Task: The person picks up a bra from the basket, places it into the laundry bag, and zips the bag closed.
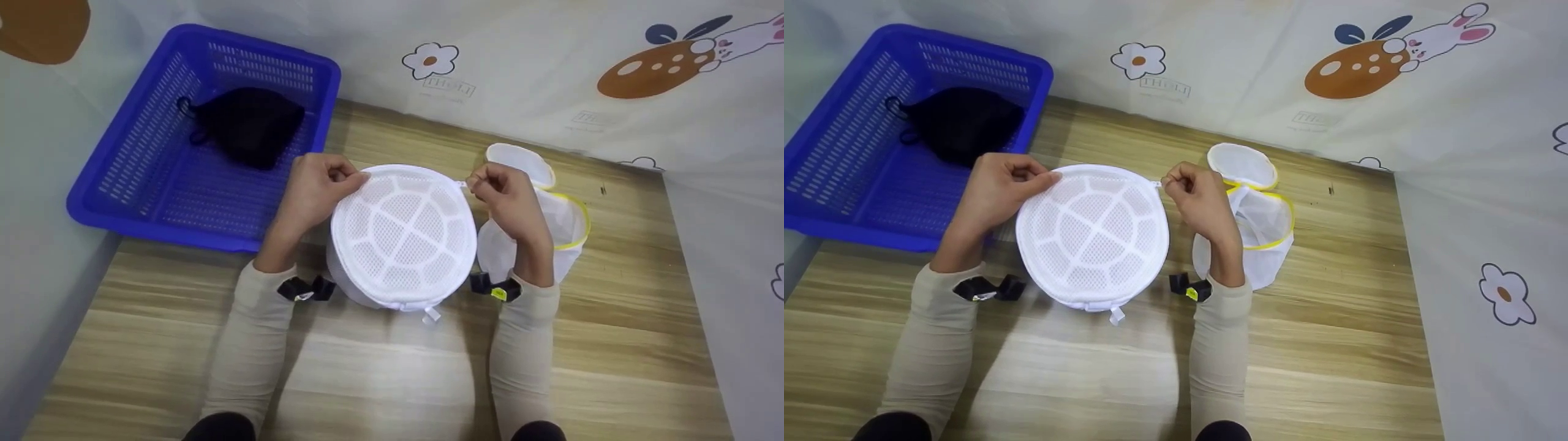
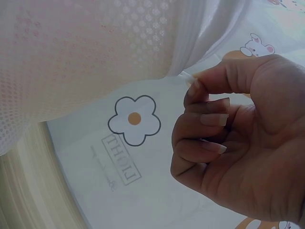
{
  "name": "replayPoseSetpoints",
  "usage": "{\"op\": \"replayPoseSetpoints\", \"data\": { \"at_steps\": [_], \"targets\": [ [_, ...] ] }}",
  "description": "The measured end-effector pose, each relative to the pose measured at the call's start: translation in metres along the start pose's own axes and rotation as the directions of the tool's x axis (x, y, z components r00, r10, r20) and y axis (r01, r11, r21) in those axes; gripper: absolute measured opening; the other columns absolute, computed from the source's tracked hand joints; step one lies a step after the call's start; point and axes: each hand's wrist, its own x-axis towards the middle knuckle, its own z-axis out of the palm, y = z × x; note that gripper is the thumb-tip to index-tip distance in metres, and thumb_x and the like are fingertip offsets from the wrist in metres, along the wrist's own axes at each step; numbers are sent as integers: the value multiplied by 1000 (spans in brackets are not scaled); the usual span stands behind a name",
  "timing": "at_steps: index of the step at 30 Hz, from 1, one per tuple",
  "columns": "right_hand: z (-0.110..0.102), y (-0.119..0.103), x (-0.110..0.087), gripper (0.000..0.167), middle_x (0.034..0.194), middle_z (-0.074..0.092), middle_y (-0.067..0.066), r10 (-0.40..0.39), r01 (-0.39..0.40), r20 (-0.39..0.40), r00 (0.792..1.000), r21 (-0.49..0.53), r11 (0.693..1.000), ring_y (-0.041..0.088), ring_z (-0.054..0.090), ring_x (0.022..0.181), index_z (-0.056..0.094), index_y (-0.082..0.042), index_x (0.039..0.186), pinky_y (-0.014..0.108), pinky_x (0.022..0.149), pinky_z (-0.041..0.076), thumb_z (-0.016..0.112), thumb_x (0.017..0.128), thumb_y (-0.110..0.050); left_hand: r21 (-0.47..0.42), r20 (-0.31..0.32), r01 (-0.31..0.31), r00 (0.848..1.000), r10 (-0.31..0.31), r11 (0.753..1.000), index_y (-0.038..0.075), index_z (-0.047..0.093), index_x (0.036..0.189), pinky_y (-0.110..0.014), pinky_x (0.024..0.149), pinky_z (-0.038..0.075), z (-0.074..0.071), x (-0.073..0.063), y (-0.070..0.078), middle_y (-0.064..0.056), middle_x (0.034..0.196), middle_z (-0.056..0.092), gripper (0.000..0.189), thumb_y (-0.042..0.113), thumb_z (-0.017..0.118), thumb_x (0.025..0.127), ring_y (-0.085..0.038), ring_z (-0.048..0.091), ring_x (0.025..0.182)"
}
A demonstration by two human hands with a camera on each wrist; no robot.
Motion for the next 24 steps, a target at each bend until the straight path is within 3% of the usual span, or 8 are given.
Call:
{"op": "replayPoseSetpoints", "data": {
  "at_steps": [13,24],
  "targets": [
    [-1,0,0,13,65,43,1,8,-8,0,1000,-8,1000,8,38,59,55,11,77,19,54,33,53,89,8,-48,-32,41,999,-43,998,1,71,70,-20,51,35,-1,-1,1,2,56,54,15,12,74,80,-11,46,55],
    [-2,-1,-1,14,64,44,1,12,-12,-2,1000,-9,1000,7,39,58,56,12,77,19,54,34,54,89,7,-36,-60,75,995,-77,997,1,70,70,-20,50,34,-2,-1,1,1,57,53,16,13,75,80,-11,46,55]
  ]
}}
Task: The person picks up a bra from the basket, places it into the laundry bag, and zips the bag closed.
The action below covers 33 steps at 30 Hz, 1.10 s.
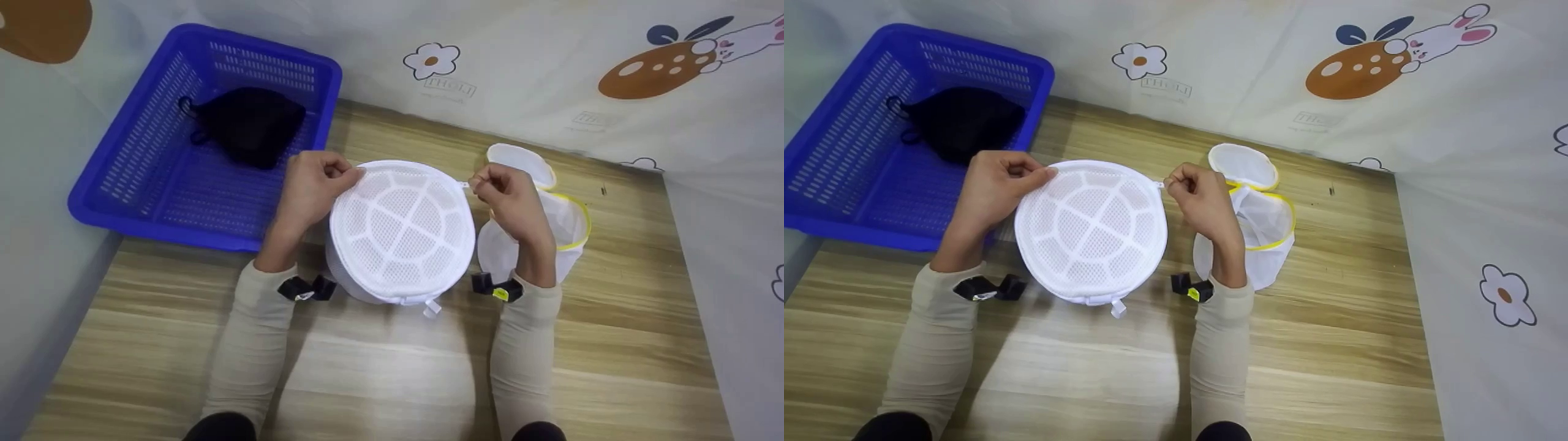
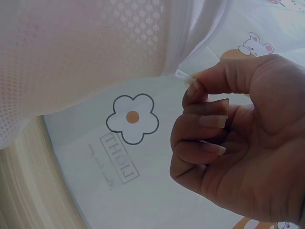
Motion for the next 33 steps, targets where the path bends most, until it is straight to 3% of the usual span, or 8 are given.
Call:
{"op": "replayPoseSetpoints", "data": {
  "at_steps": [24,27,33],
  "targets": [
    [-2,1,1,13,65,45,1,21,-21,-24,1000,-17,1000,8,41,60,56,9,75,20,57,36,54,88,7,42,-66,36,997,-33,998,2,71,70,-19,51,36,-1,0,2,2,57,54,18,16,75,79,-10,47,54],
    [-1,3,2,13,64,45,0,22,-23,-31,999,-22,1000,8,41,59,57,9,77,20,56,35,54,89,5,37,-39,35,999,-34,999,0,71,75,-20,51,35,0,-1,3,1,57,54,17,15,74,80,-10,47,54],
    [1,5,4,12,63,45,1,41,-43,-51,998,-36,998,8,40,58,57,12,79,20,54,34,51,89,7,12,117,-6,993,4,1000,0,67,113,-22,45,30,1,-3,4,3,51,44,30,17,68,89,-8,38,48]
  ]
}}
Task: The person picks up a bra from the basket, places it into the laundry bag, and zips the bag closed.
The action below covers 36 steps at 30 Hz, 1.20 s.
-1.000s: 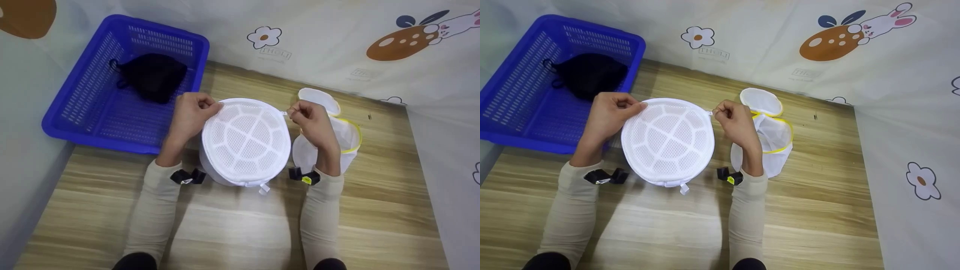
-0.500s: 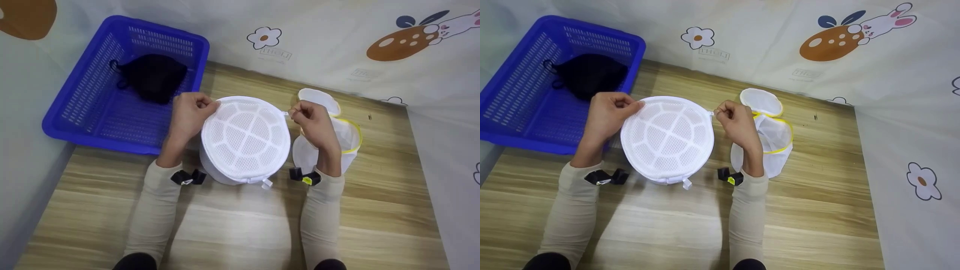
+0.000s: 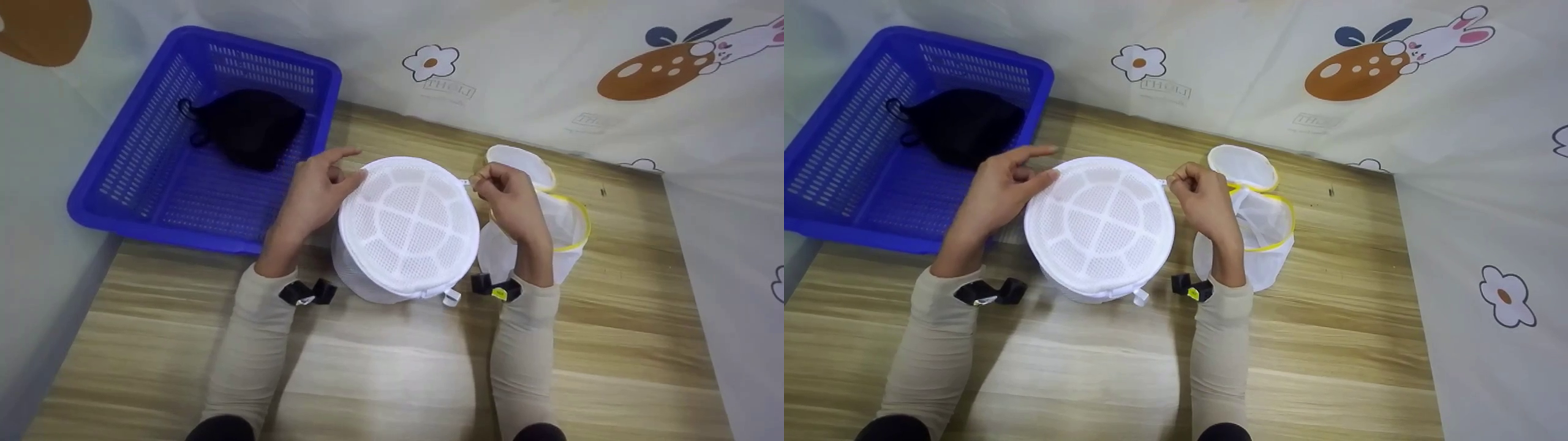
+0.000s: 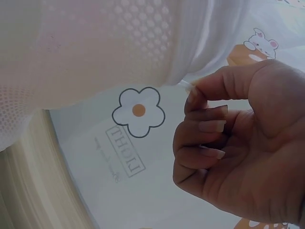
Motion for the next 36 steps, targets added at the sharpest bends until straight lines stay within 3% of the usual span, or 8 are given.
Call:
{"op": "replayPoseSetpoints", "data": {
  "at_steps": [2,6,11,16,20,30,36],
  "targets": [
    [1,3,1,13,64,45,3,4,-4,-4,1000,0,1000,8,40,58,57,12,80,20,54,34,51,89,7,11,17,-32,999,32,999,4,69,114,-23,46,30,1,-1,1,4,51,42,30,22,65,91,-8,36,48],
    [3,21,7,13,63,44,4,2,-2,7,1000,24,1000,9,40,57,58,11,82,20,53,33,52,91,4,25,-8,-91,996,91,996,7,75,94,-25,50,31,3,-1,1,3,56,46,25,29,63,93,-10,40,53],
    [5,36,12,13,63,44,1,-16,14,30,999,63,998,10,39,56,60,9,83,21,51,33,55,92,1,6,-23,-100,995,100,995,6,74,77,-25,51,34,5,-1,3,1,60,56,29,31,65,91,-11,46,56],
    [9,36,12,13,66,47,3,-42,38,44,998,84,996,11,41,58,60,6,82,21,53,35,58,92,-2,6,45,-71,996,71,997,5,74,88,-25,51,38,9,-1,3,0,61,59,30,34,67,90,-11,49,56],
    [11,32,11,14,67,48,3,-53,47,55,997,95,994,11,42,60,59,5,81,21,54,35,59,92,-3,16,87,-98,992,96,995,6,74,91,-25,51,37,10,-1,2,1,59,57,28,34,68,89,-11,48,54],
    [11,27,7,15,71,51,5,-75,64,87,993,129,990,11,43,62,57,5,78,21,56,37,58,92,0,14,79,-83,994,82,996,3,73,81,-25,56,42,13,-1,4,-3,67,61,18,20,74,85,-12,53,60],
    [8,25,6,14,66,46,3,-105,95,83,991,121,988,10,40,58,58,4,76,21,54,35,58,90,3,5,41,-112,993,112,994,2,72,75,-23,55,42,14,0,3,-2,65,62,14,14,75,82,-11,53,58]
  ]
}}
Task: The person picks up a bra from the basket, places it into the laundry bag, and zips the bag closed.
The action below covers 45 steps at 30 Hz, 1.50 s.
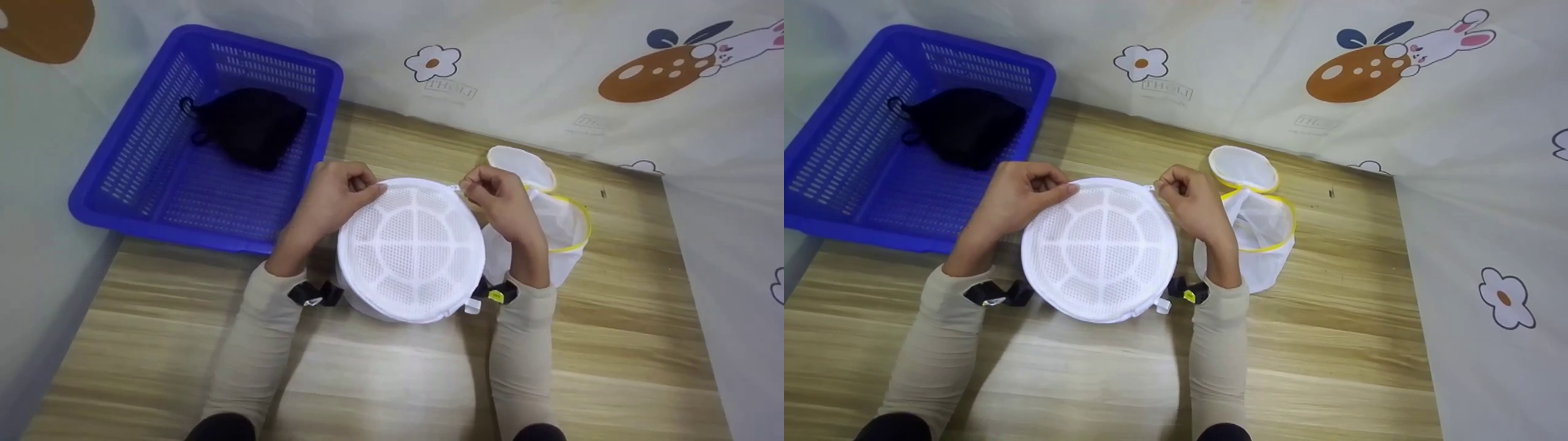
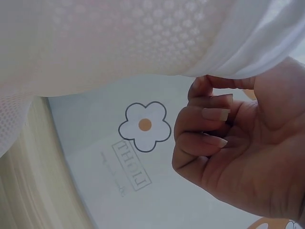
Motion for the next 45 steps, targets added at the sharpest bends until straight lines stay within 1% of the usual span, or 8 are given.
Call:
{"op": "replayPoseSetpoints", "data": {
  "at_steps": [5,9,16,23,30,37,45],
  "targets": [
    [0,-1,1,15,65,46,3,1,-1,1,1000,8,1000,10,40,57,58,4,73,21,53,36,57,89,4,16,-33,-27,999,27,1000,3,72,73,-21,54,40,-2,1,-4,-1,63,61,13,13,75,80,-10,52,57],
    [0,0,1,15,65,46,2,23,-23,-3,1000,-10,1000,9,41,58,58,6,75,21,54,35,56,89,4,18,-51,-24,998,25,1000,2,72,73,-21,54,40,-4,0,-5,-1,63,60,12,11,76,79,-11,52,57],
    [-1,0,1,13,67,46,2,34,-34,0,999,-39,999,9,41,59,57,14,79,20,55,36,54,90,7,13,-52,-15,999,16,1000,2,73,74,-21,55,39,-4,0,-4,-2,64,61,12,12,76,79,-12,52,59],
    [-2,-1,0,14,66,47,3,38,-38,-9,999,-22,999,10,42,58,58,7,76,21,54,36,57,90,4,18,-60,-11,998,12,1000,2,73,73,-21,54,39,-5,1,-6,-2,63,61,13,13,75,80,-12,52,58],
    [-4,0,-1,13,67,48,5,16,-16,-16,1000,-29,999,12,42,59,59,6,77,21,54,36,56,90,4,-4,-101,15,995,-15,1000,1,72,72,-21,54,39,-8,1,-7,-3,64,62,13,11,74,80,-12,52,58],
    [-4,2,-1,13,69,49,5,27,-28,-16,1000,-33,999,11,42,60,58,6,76,21,54,36,54,89,6,3,-111,8,994,-7,1000,1,71,71,-21,54,39,-7,1,-8,-2,62,60,13,11,72,79,-12,52,57],
    [-5,2,-1,12,70,50,6,31,-31,-9,999,-43,999,12,43,61,59,6,79,21,55,37,55,90,4,1,-115,26,993,-26,1000,0,71,72,-21,54,40,-7,1,-6,-4,63,61,13,10,73,79,-12,52,58]
  ]
}}
